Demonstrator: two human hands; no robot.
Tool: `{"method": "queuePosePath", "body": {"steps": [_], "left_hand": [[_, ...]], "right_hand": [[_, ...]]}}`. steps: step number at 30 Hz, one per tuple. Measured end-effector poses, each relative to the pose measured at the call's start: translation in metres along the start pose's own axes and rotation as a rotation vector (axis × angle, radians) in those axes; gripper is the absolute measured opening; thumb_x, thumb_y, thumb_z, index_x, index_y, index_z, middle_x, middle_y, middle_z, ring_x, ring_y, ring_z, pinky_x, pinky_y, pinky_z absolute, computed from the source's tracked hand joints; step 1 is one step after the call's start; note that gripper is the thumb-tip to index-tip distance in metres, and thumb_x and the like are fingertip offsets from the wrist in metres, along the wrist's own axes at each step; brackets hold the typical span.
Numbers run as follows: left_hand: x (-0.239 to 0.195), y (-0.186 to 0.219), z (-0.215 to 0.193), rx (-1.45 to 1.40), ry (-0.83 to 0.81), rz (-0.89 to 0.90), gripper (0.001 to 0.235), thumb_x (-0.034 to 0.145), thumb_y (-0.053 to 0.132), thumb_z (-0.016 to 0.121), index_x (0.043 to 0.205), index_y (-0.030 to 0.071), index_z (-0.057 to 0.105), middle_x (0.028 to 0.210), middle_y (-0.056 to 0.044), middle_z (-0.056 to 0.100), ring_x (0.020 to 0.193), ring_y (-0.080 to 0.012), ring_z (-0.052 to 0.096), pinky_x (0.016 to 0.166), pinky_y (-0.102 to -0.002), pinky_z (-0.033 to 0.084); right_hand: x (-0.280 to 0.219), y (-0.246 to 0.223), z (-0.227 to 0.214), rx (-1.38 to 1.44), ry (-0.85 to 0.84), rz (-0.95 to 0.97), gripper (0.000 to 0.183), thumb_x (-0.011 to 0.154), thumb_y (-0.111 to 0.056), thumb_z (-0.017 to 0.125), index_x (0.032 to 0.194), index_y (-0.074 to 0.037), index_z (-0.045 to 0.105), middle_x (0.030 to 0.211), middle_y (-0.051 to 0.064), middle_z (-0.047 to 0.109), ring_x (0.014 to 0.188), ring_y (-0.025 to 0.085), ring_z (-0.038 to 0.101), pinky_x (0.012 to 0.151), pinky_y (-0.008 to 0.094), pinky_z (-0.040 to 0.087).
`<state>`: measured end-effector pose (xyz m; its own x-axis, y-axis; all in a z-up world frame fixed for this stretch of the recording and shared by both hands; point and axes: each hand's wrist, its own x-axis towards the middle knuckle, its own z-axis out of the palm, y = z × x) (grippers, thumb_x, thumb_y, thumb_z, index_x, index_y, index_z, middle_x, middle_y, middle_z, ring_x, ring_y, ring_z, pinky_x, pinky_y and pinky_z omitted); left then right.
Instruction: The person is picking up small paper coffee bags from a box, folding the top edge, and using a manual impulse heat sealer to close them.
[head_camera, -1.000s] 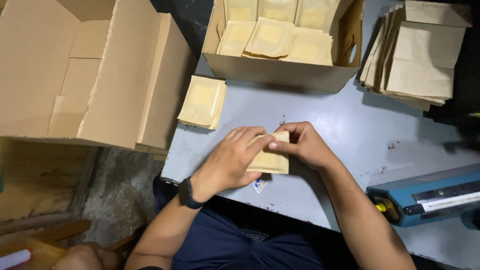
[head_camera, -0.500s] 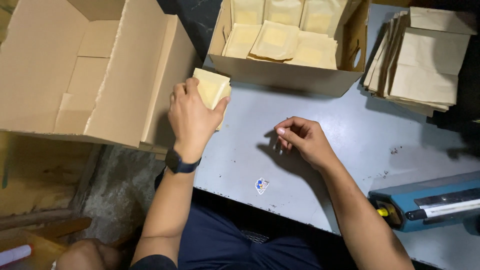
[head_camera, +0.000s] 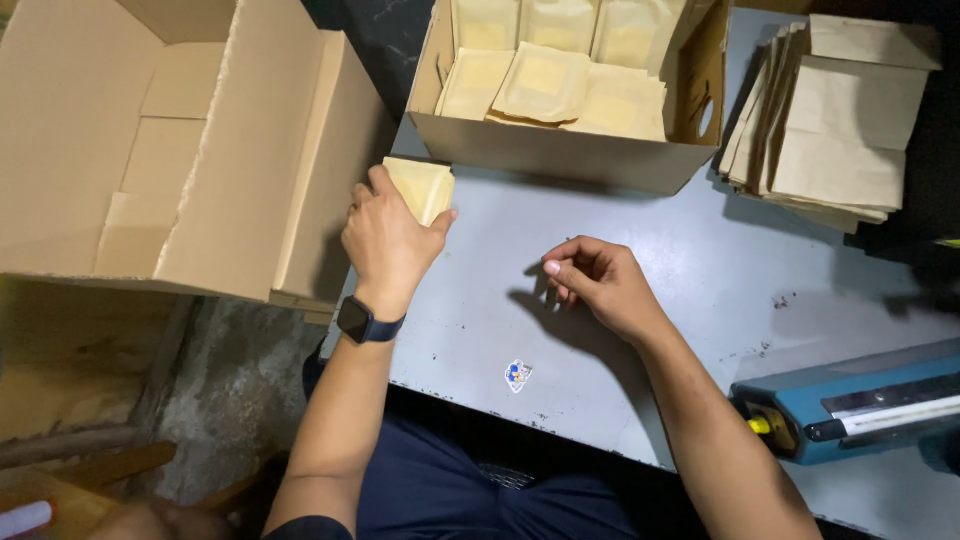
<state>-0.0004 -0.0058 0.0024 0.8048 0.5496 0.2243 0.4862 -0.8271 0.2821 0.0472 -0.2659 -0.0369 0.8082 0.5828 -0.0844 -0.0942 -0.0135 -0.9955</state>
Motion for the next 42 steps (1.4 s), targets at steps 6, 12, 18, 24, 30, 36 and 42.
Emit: {"method": "queuePosePath", "body": {"steps": [6,12,18,24,30,36,42], "left_hand": [[-0.001,0.006,-0.012,-0.019,-0.034,-0.015,0.102,0.064,0.048,0.095,0.133,-0.005,0.041,0.102,-0.026,0.059,0.09,-0.0529,0.069,0.074,-0.062,0.057],[-0.001,0.012,-0.019,0.004,-0.065,-0.016,0.113,0.063,0.049,0.094,0.143,-0.006,0.036,0.108,-0.027,0.06,0.093,-0.0543,0.069,0.077,-0.064,0.057],[-0.006,0.026,-0.034,0.018,-0.044,-0.005,0.126,0.06,0.053,0.095,0.15,-0.008,0.033,0.116,-0.033,0.059,0.102,-0.0579,0.065,0.085,-0.067,0.053],[-0.012,0.035,-0.027,-0.084,0.251,0.434,0.058,0.077,0.037,0.087,0.108,0.001,0.053,0.117,-0.022,0.058,0.106,-0.0465,0.064,0.089,-0.057,0.046],[-0.028,0.074,-0.01,-0.308,0.217,0.694,0.009,0.094,0.007,0.049,0.088,0.009,0.054,0.106,-0.01,0.059,0.088,-0.0372,0.066,0.078,-0.047,0.051],[-0.007,0.111,-0.01,-0.29,0.196,0.754,0.036,0.089,0.002,0.048,0.125,0.005,0.052,0.112,-0.014,0.059,0.095,-0.0398,0.066,0.076,-0.048,0.05],[0.082,0.114,-0.008,-0.117,0.159,0.612,0.034,0.091,0.016,0.072,0.118,-0.001,0.062,0.092,-0.02,0.068,0.087,-0.0439,0.071,0.073,-0.053,0.055]], "right_hand": [[0.003,0.011,-0.001,0.017,0.011,0.014,0.023,0.092,-0.009,0.073,0.107,0.008,0.07,0.073,0.016,0.069,0.06,0.019,0.067,0.053,0.03,0.058],[0.001,0.003,0.0,0.047,0.023,0.024,0.024,0.089,-0.009,0.076,0.106,0.007,0.071,0.075,0.015,0.07,0.06,0.018,0.067,0.052,0.029,0.059],[-0.001,0.0,0.001,0.053,0.028,0.022,0.024,0.088,-0.008,0.077,0.106,0.007,0.071,0.077,0.016,0.071,0.06,0.017,0.066,0.05,0.029,0.059],[-0.003,-0.009,0.002,-0.008,0.042,0.008,0.021,0.088,-0.01,0.077,0.101,0.005,0.073,0.075,0.016,0.073,0.058,0.016,0.067,0.048,0.028,0.058],[-0.001,-0.001,0.003,-0.009,0.054,-0.008,0.019,0.088,-0.01,0.076,0.099,0.005,0.073,0.072,0.015,0.073,0.057,0.016,0.067,0.047,0.028,0.058],[0.0,-0.001,0.002,0.008,0.05,-0.011,0.018,0.088,-0.009,0.075,0.1,0.005,0.073,0.072,0.016,0.073,0.056,0.017,0.067,0.045,0.028,0.058],[-0.003,-0.008,0.002,-0.003,0.052,-0.004,0.018,0.088,-0.009,0.074,0.099,0.005,0.073,0.07,0.015,0.072,0.055,0.016,0.067,0.044,0.027,0.057]]}}
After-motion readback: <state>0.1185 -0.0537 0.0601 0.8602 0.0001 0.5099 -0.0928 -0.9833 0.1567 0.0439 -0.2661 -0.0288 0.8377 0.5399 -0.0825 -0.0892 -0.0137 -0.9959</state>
